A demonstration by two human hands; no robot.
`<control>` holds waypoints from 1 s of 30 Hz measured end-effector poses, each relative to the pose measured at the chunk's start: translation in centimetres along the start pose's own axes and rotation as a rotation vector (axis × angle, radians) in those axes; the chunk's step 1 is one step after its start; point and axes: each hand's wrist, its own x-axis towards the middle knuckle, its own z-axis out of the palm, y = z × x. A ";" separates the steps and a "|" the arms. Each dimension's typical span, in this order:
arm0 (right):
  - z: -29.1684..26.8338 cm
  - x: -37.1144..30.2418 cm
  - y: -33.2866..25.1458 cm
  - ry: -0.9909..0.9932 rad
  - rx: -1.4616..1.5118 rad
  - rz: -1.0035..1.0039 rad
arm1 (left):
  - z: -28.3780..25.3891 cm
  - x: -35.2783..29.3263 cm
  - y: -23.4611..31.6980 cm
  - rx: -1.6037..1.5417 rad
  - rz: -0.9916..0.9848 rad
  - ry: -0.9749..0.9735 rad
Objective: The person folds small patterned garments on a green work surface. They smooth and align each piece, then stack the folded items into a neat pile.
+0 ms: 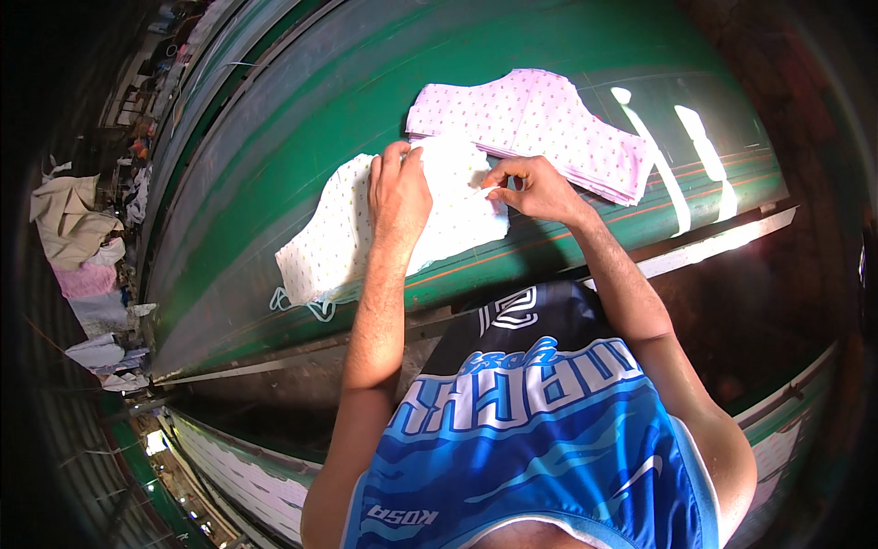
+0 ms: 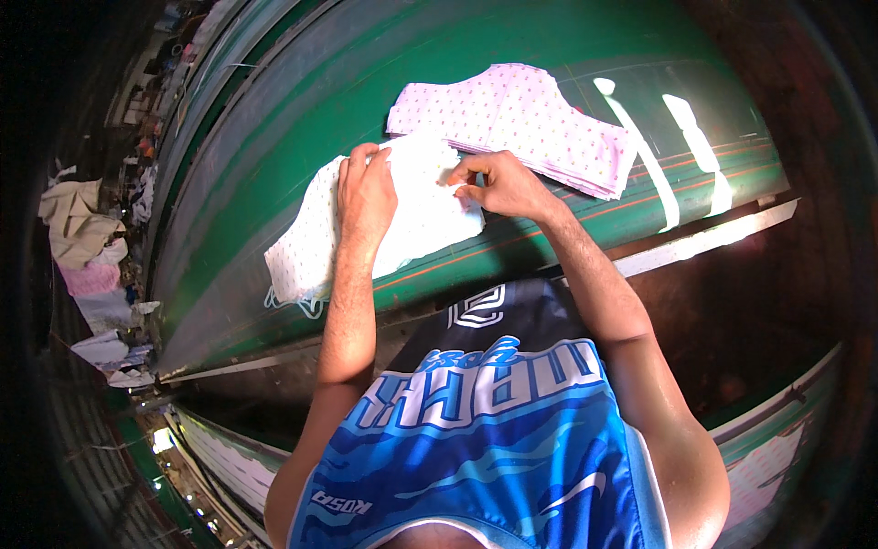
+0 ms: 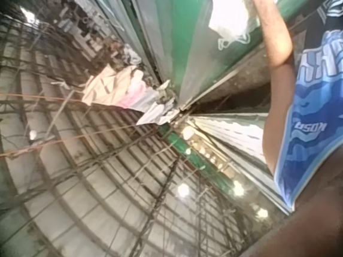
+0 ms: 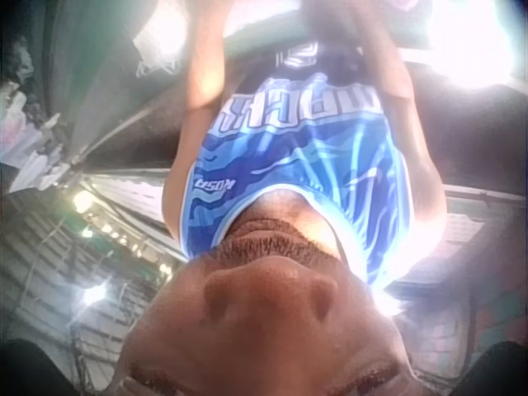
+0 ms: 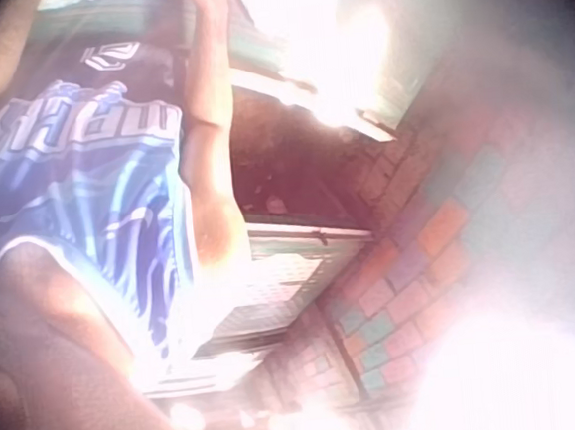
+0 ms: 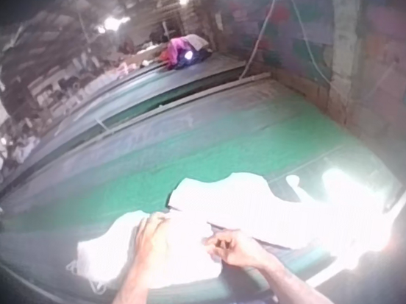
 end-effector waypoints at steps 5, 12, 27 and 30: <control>0.0 -0.1 -0.1 0.060 0.017 -0.018 | -0.6 -0.2 1.9 -0.131 0.107 0.155; 0.8 0.1 -0.5 0.149 0.055 -0.069 | -0.6 -1.9 4.7 -0.426 -0.071 -0.158; 0.9 0.2 0.7 0.256 0.057 -0.045 | 0.8 -1.4 2.1 -0.883 -0.414 -0.123; 0.6 0.4 0.7 0.257 0.053 -0.037 | -1.0 -1.0 3.6 -0.738 -0.339 -0.222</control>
